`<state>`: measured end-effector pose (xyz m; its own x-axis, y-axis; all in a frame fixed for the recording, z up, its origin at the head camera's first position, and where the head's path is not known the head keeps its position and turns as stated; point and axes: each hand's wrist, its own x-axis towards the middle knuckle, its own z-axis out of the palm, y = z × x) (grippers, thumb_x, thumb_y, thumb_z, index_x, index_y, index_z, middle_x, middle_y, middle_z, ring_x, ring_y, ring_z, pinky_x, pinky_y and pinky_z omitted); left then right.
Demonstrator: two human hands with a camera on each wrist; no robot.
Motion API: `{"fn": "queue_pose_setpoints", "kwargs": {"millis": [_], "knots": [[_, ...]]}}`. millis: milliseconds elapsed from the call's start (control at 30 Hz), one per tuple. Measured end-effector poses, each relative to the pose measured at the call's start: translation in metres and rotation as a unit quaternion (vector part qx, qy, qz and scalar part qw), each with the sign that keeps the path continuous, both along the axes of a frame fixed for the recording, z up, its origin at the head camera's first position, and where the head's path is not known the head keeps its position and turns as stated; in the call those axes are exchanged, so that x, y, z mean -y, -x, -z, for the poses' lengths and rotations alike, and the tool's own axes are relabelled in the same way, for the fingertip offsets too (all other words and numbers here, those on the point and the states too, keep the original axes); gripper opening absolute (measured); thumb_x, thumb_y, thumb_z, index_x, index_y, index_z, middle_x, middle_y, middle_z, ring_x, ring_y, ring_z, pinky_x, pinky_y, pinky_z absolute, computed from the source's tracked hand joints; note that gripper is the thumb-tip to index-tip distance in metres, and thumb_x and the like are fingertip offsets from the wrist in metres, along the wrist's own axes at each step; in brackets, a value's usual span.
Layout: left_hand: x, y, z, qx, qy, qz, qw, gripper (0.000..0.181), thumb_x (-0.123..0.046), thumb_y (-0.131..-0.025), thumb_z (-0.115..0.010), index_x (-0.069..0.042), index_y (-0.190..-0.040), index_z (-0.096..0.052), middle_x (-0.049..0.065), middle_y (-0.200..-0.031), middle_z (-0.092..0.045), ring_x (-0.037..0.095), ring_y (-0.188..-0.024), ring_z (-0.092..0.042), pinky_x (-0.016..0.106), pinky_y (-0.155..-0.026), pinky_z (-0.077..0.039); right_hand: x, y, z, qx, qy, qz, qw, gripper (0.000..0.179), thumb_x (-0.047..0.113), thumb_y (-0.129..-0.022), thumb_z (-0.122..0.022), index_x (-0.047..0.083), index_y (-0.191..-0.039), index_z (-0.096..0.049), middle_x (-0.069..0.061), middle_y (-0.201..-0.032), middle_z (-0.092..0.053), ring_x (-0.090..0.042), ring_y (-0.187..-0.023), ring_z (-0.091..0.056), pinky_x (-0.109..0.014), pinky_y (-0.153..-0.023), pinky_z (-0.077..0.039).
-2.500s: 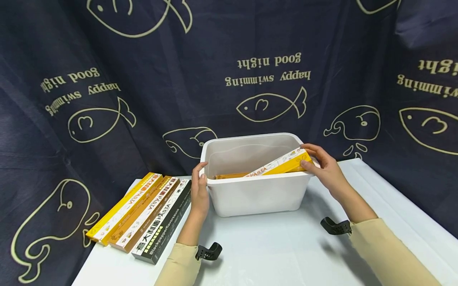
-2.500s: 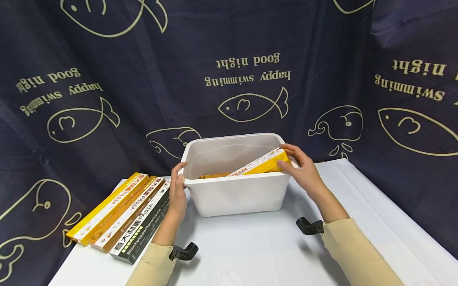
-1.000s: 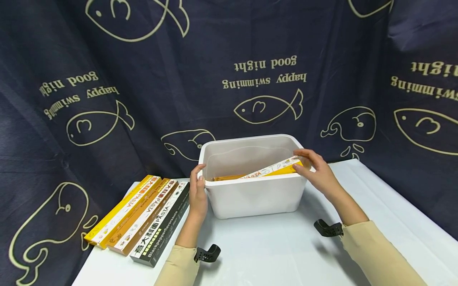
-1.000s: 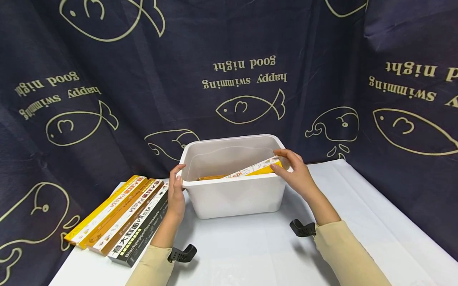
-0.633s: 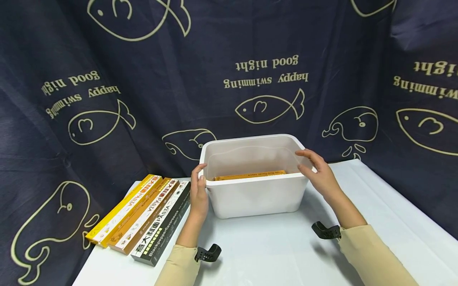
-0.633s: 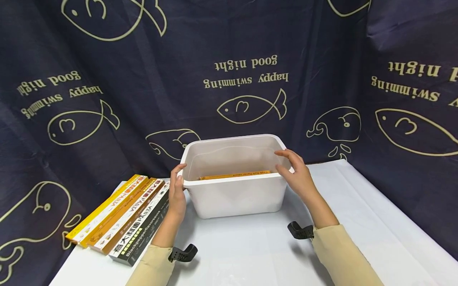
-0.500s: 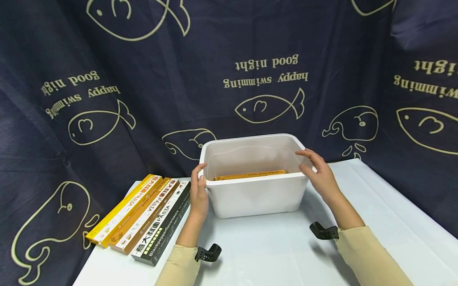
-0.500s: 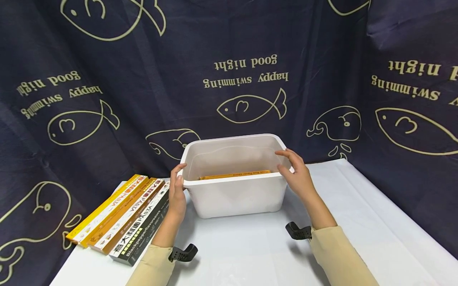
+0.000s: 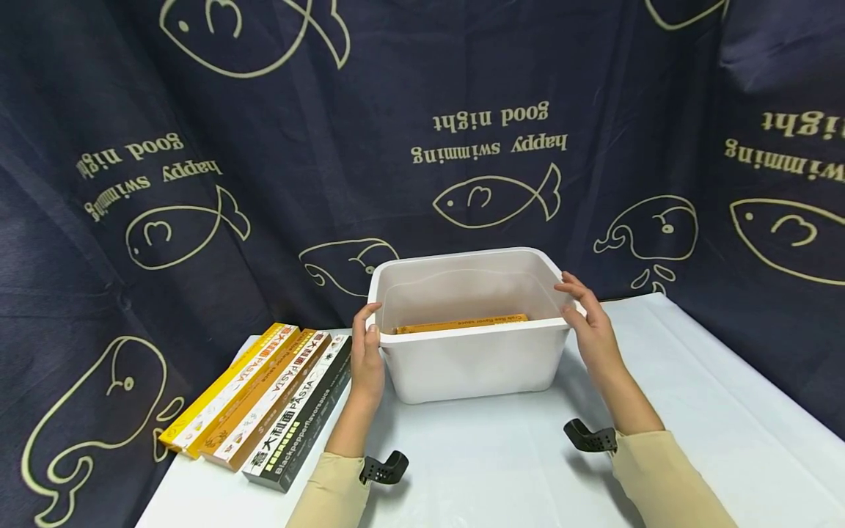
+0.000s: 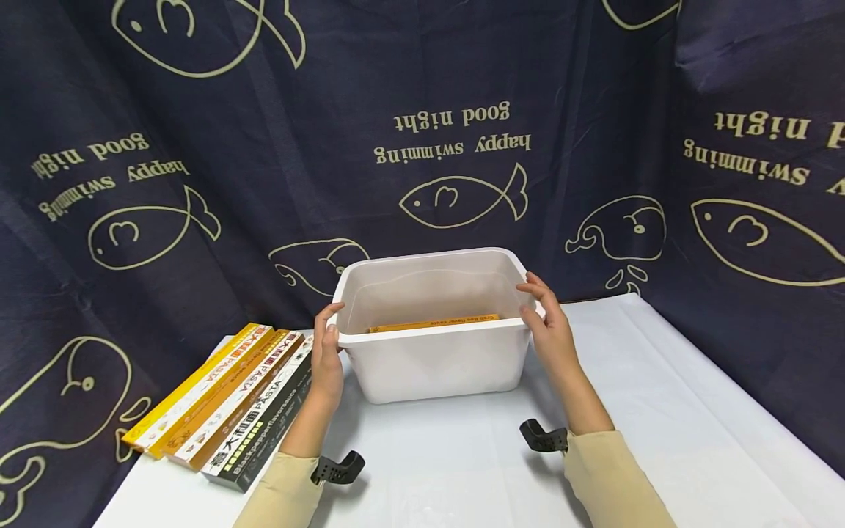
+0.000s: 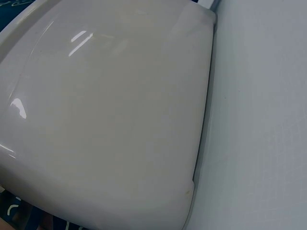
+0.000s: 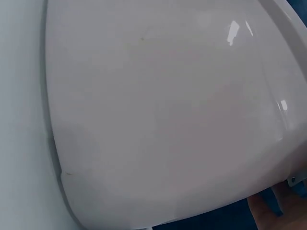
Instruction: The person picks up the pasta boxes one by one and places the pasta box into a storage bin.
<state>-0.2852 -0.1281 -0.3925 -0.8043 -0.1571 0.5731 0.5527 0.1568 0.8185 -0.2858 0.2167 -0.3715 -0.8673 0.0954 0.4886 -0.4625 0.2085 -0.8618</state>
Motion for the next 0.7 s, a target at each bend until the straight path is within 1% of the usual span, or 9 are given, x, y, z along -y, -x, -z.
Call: {"fn": "queue_pose_setpoints", "kwargs": {"millis": [67, 167, 233, 300, 400, 467, 633, 700], "knots": [[0.0, -0.0003, 0.0, 0.0, -0.001, 0.0, 1.0, 0.05, -0.031, -0.097, -0.031, -0.014, -0.142, -0.045, 0.011, -0.148, -0.046, 0.033, -0.131, -0.044, 0.053, -0.109, -0.031, -0.0005, 0.0005, 0.0016, 0.001, 0.008, -0.005, 1.0, 0.038, 0.006, -0.1, -0.045, -0.002, -0.137, -0.048, -0.007, -0.165, -0.028, -0.028, -0.156, -0.016, -0.063, -0.121, -0.014], [0.0005, -0.0003, -0.0002, -0.001, -0.002, -0.002, 1.0, 0.049, -0.031, -0.098, -0.031, -0.014, -0.142, -0.046, 0.011, -0.148, -0.047, 0.029, -0.13, -0.045, 0.052, -0.109, -0.032, -0.0006, 0.001, 0.0035, 0.017, 0.019, -0.016, 0.9996, 0.038, 0.01, -0.103, -0.042, -0.001, -0.139, -0.043, -0.004, -0.167, -0.023, -0.028, -0.156, -0.015, -0.061, -0.118, -0.022], [0.0005, -0.0005, -0.0004, -0.002, -0.002, -0.002, 1.0, 0.049, -0.031, -0.098, -0.031, -0.014, -0.142, -0.046, 0.011, -0.148, -0.047, 0.028, -0.129, -0.045, 0.051, -0.109, -0.032, -0.0002, 0.001, 0.0046, 0.034, 0.02, -0.019, 0.999, 0.039, 0.014, -0.104, -0.04, 0.002, -0.142, -0.041, -0.001, -0.168, -0.02, -0.028, -0.156, -0.015, -0.053, -0.115, -0.029], [0.0004, -0.0005, -0.0005, -0.002, -0.003, -0.003, 1.0, 0.049, -0.031, -0.098, -0.032, -0.014, -0.142, -0.046, 0.012, -0.147, -0.047, 0.028, -0.129, -0.045, 0.051, -0.109, -0.031, 0.0002, 0.0009, 0.0054, 0.047, 0.027, -0.024, 0.9982, 0.04, 0.017, -0.105, -0.038, 0.004, -0.143, -0.039, 0.001, -0.169, -0.017, -0.028, -0.155, -0.016, -0.044, -0.109, -0.033], [0.0005, -0.0004, -0.0002, -0.002, -0.004, -0.002, 1.0, 0.049, -0.031, -0.098, -0.032, -0.014, -0.141, -0.046, 0.013, -0.147, -0.047, 0.032, -0.131, -0.044, 0.052, -0.11, -0.031, 0.0002, 0.0011, 0.0061, 0.056, 0.033, -0.023, 0.9977, 0.039, 0.019, -0.105, -0.038, 0.005, -0.141, -0.04, 0.002, -0.169, -0.017, -0.028, -0.155, -0.017, -0.037, -0.105, -0.034], [0.0005, -0.0003, -0.0001, -0.001, -0.003, -0.002, 1.0, 0.049, -0.031, -0.098, -0.032, -0.015, -0.142, -0.046, 0.013, -0.148, -0.047, 0.034, -0.131, -0.044, 0.053, -0.11, -0.031, -0.0001, 0.0013, 0.0066, 0.055, 0.039, -0.024, 0.9974, 0.038, 0.018, -0.105, -0.038, 0.004, -0.14, -0.04, 0.002, -0.169, -0.017, -0.028, -0.155, -0.017, -0.037, -0.104, -0.033], [0.0008, -0.0006, 0.0006, 0.005, -0.003, 0.002, 1.0, 0.05, -0.033, -0.097, -0.032, -0.016, -0.142, -0.045, 0.011, -0.148, -0.046, 0.035, -0.131, -0.044, 0.055, -0.109, -0.031, -0.0002, 0.0016, 0.008, 0.05, 0.03, -0.021, 0.998, 0.038, 0.017, -0.105, -0.037, 0.002, -0.139, -0.039, 0.001, -0.169, -0.017, -0.029, -0.155, -0.018, -0.032, -0.1, -0.034], [0.0012, -0.0006, 0.0011, 0.006, -0.002, 0.001, 1.0, 0.05, -0.034, -0.097, -0.032, -0.017, -0.143, -0.045, 0.011, -0.148, -0.046, 0.036, -0.13, -0.044, 0.055, -0.109, -0.03, 0.0001, 0.0019, 0.0085, 0.049, 0.029, -0.021, 0.9982, 0.038, 0.017, -0.104, -0.037, 0.002, -0.139, -0.039, 0.001, -0.169, -0.017, -0.03, -0.155, -0.018, -0.032, -0.1, -0.035]]}}
